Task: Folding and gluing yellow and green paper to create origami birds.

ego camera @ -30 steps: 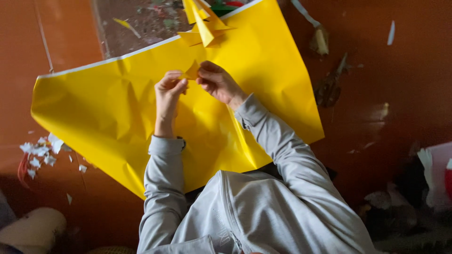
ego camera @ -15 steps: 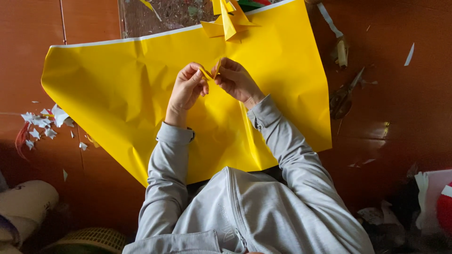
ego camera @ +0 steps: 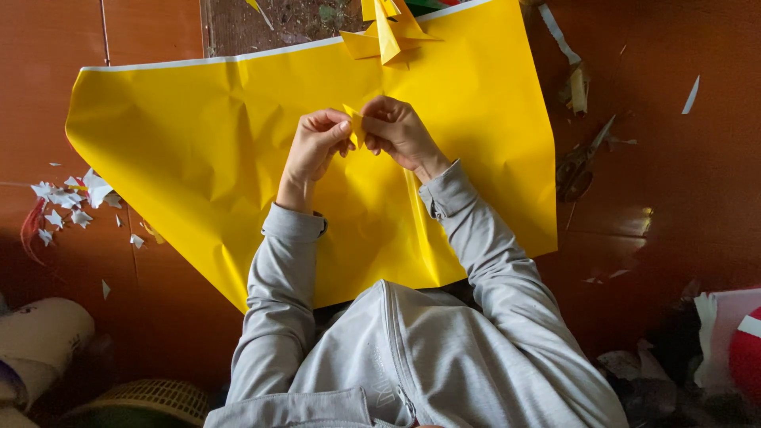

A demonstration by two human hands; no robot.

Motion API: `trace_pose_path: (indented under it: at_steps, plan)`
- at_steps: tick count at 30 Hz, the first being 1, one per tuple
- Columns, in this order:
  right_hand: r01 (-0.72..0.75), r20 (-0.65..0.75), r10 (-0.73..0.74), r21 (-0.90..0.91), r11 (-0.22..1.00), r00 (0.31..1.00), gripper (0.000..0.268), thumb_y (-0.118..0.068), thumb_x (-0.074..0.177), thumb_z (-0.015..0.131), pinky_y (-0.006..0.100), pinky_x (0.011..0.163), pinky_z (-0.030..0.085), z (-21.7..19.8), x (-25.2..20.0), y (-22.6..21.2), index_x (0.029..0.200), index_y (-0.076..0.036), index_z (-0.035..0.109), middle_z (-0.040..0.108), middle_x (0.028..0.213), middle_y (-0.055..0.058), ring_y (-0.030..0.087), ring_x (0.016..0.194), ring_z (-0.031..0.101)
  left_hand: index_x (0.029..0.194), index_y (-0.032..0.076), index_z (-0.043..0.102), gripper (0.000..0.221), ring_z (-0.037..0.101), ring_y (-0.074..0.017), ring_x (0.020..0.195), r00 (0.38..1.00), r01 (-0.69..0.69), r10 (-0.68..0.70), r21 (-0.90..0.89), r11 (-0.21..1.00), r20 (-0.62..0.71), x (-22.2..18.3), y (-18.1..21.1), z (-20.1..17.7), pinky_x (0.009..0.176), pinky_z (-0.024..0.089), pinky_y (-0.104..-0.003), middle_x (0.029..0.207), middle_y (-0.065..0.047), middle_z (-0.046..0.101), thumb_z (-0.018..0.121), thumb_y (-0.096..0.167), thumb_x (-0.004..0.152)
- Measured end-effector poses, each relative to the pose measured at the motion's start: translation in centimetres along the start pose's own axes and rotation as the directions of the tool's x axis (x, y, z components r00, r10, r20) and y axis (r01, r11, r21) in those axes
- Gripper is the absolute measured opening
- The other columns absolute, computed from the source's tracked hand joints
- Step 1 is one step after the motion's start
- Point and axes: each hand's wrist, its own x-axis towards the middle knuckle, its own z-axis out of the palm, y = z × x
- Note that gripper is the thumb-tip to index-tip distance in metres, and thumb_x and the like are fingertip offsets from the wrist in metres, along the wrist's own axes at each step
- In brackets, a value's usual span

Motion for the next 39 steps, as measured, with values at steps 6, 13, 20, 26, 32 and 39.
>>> trace_pose_path:
  at_steps: [6, 13, 20, 26, 32, 39]
  plan:
    - [0.005, 0.021, 0.002, -0.324, 0.946, 1.0, 0.008, -0.006, 0.101, 0.064, 0.025, 0.059, 0.056, 3.9, -0.5, -2.7, 0.104, -0.008, 0.057, 0.07, 0.086, 0.004, 0.011, 0.07, 0.069, 0.107, 0.003, 0.061, 0.009, 0.063, -0.0092, 0.069, 0.978, -0.119, 0.158, 0.262, 0.958, -0.132, 0.3, 1.8, 2.5, 0.059, 0.049, -0.022, 0.085, -0.003, 0.067, 0.068, 0.001, 0.101]
    - [0.063, 0.018, -0.065, -0.584, 0.809, 0.998, 0.006, -0.002, 0.105, 0.063, 0.025, 0.065, 0.054, 3.7, -0.5, -1.6, 0.102, -0.005, 0.058, 0.064, 0.09, 0.001, 0.009, 0.074, 0.064, 0.114, 0.003, 0.052, 0.024, 0.059, -0.0071, 0.089, 0.97, -0.223, 0.245, 0.372, 0.901, -0.011, 0.1, 2.6, 2.5, 0.079, 0.051, -0.021, 0.097, 0.001, 0.058, 0.066, -0.01, 0.099]
    - [0.25, 0.117, -0.313, -0.87, 0.424, 0.942, 0.012, 0.005, 0.094, 0.067, 0.025, 0.065, 0.055, 3.9, -0.1, -0.9, 0.101, -0.003, 0.062, 0.065, 0.091, 0.001, 0.009, 0.076, 0.066, 0.122, -0.001, 0.054, 0.025, 0.065, -0.0108, 0.092, 0.971, -0.179, 0.237, 0.547, 0.818, -0.037, 0.2, 2.3, 2.7, 0.082, 0.055, -0.025, 0.099, -0.006, 0.066, 0.065, -0.008, 0.1]
    - [0.188, -0.121, -0.418, -0.758, 0.625, 0.9, 0.013, -0.002, 0.099, 0.072, 0.025, 0.064, 0.053, 1.9, 0.9, 0.7, 0.105, -0.005, 0.061, 0.064, 0.087, -0.002, 0.007, 0.073, 0.06, 0.135, -0.005, 0.053, 0.032, 0.071, -0.0184, 0.098, 0.982, -0.136, 0.166, 0.28, 0.95, -0.086, 0.5, 1.4, 2.6, 0.087, 0.061, -0.03, 0.115, -0.011, 0.071, 0.061, 0.003, 0.105]
    - [0.336, -0.125, -0.537, -0.657, 0.675, 0.834, 0.018, -0.004, 0.099, 0.072, 0.024, 0.08, 0.056, 2.1, 0.7, 0.9, 0.113, -0.005, 0.06, 0.066, 0.099, -0.001, 0.007, 0.091, 0.063, 0.112, -0.004, 0.066, 0.015, 0.068, -0.0173, 0.08, 0.965, 0.161, -0.159, -0.008, 0.987, -0.207, 1.3, -1.5, 0.1, 0.073, 0.058, -0.027, 0.095, -0.012, 0.071, 0.064, 0.01, 0.106]
    - [0.258, -0.078, -0.445, -0.72, 0.644, 0.892, 0.045, -0.008, 0.088, 0.073, 0.025, 0.079, 0.057, 4.8, -1.1, -5.3, 0.129, -0.009, 0.055, 0.066, 0.115, -0.002, 0.007, 0.085, 0.062, 0.106, 0.002, 0.066, 0.01, 0.067, -0.0135, 0.075, 0.945, 0.155, -0.221, -0.266, 0.952, -0.242, 1.7, -2.1, -2.3, 0.069, 0.057, -0.022, 0.092, -0.01, 0.07, 0.063, 0.011, 0.105]
